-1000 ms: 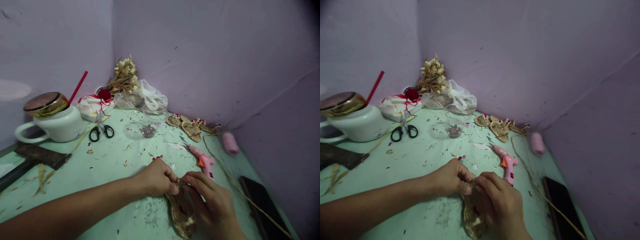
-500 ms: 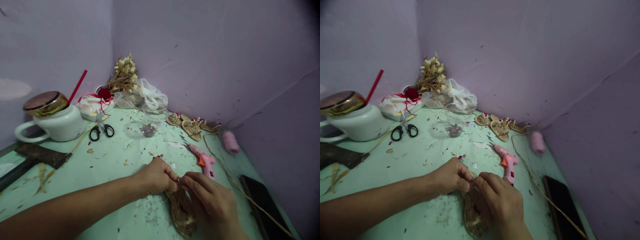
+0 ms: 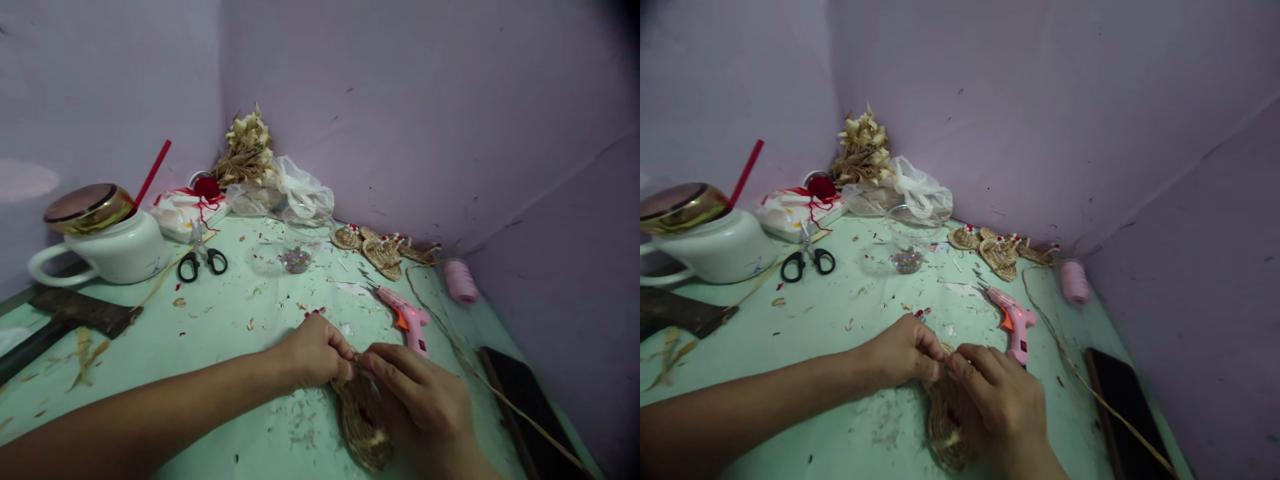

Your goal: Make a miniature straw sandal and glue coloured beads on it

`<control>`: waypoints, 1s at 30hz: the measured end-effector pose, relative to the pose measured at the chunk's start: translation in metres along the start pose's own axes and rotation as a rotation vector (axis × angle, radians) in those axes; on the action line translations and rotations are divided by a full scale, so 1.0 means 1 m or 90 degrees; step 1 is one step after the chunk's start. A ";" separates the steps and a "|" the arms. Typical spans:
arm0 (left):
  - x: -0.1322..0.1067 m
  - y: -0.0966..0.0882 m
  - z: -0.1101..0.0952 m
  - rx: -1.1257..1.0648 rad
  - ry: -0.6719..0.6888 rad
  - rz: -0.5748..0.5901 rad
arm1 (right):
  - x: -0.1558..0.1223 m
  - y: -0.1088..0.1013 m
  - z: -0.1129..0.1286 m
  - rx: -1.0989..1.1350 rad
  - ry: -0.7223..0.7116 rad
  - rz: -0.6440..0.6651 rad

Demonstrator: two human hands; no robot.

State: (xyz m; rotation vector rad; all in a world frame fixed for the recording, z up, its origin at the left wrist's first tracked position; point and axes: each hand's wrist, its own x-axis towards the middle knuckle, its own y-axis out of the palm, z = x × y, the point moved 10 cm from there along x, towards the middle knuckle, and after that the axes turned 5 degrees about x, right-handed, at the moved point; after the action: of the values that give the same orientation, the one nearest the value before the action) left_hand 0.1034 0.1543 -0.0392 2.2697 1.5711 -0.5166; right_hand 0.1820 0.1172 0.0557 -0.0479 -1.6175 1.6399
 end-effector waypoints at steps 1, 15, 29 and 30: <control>0.000 -0.001 -0.001 0.001 0.000 0.002 | 0.000 -0.002 -0.002 0.027 0.013 0.000; -0.004 -0.026 -0.024 0.108 0.110 -0.091 | -0.028 0.019 -0.072 0.314 0.414 -0.026; -0.027 -0.018 -0.025 0.378 0.264 -0.205 | -0.027 0.020 -0.053 0.341 0.415 -0.099; -0.025 -0.016 -0.026 0.374 0.271 -0.204 | -0.028 0.018 -0.053 0.334 0.418 -0.115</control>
State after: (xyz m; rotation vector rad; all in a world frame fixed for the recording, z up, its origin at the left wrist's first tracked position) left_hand 0.0827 0.1510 -0.0051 2.6941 2.2576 -0.6830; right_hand 0.2208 0.1477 0.0174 -0.1478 -0.6627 1.6288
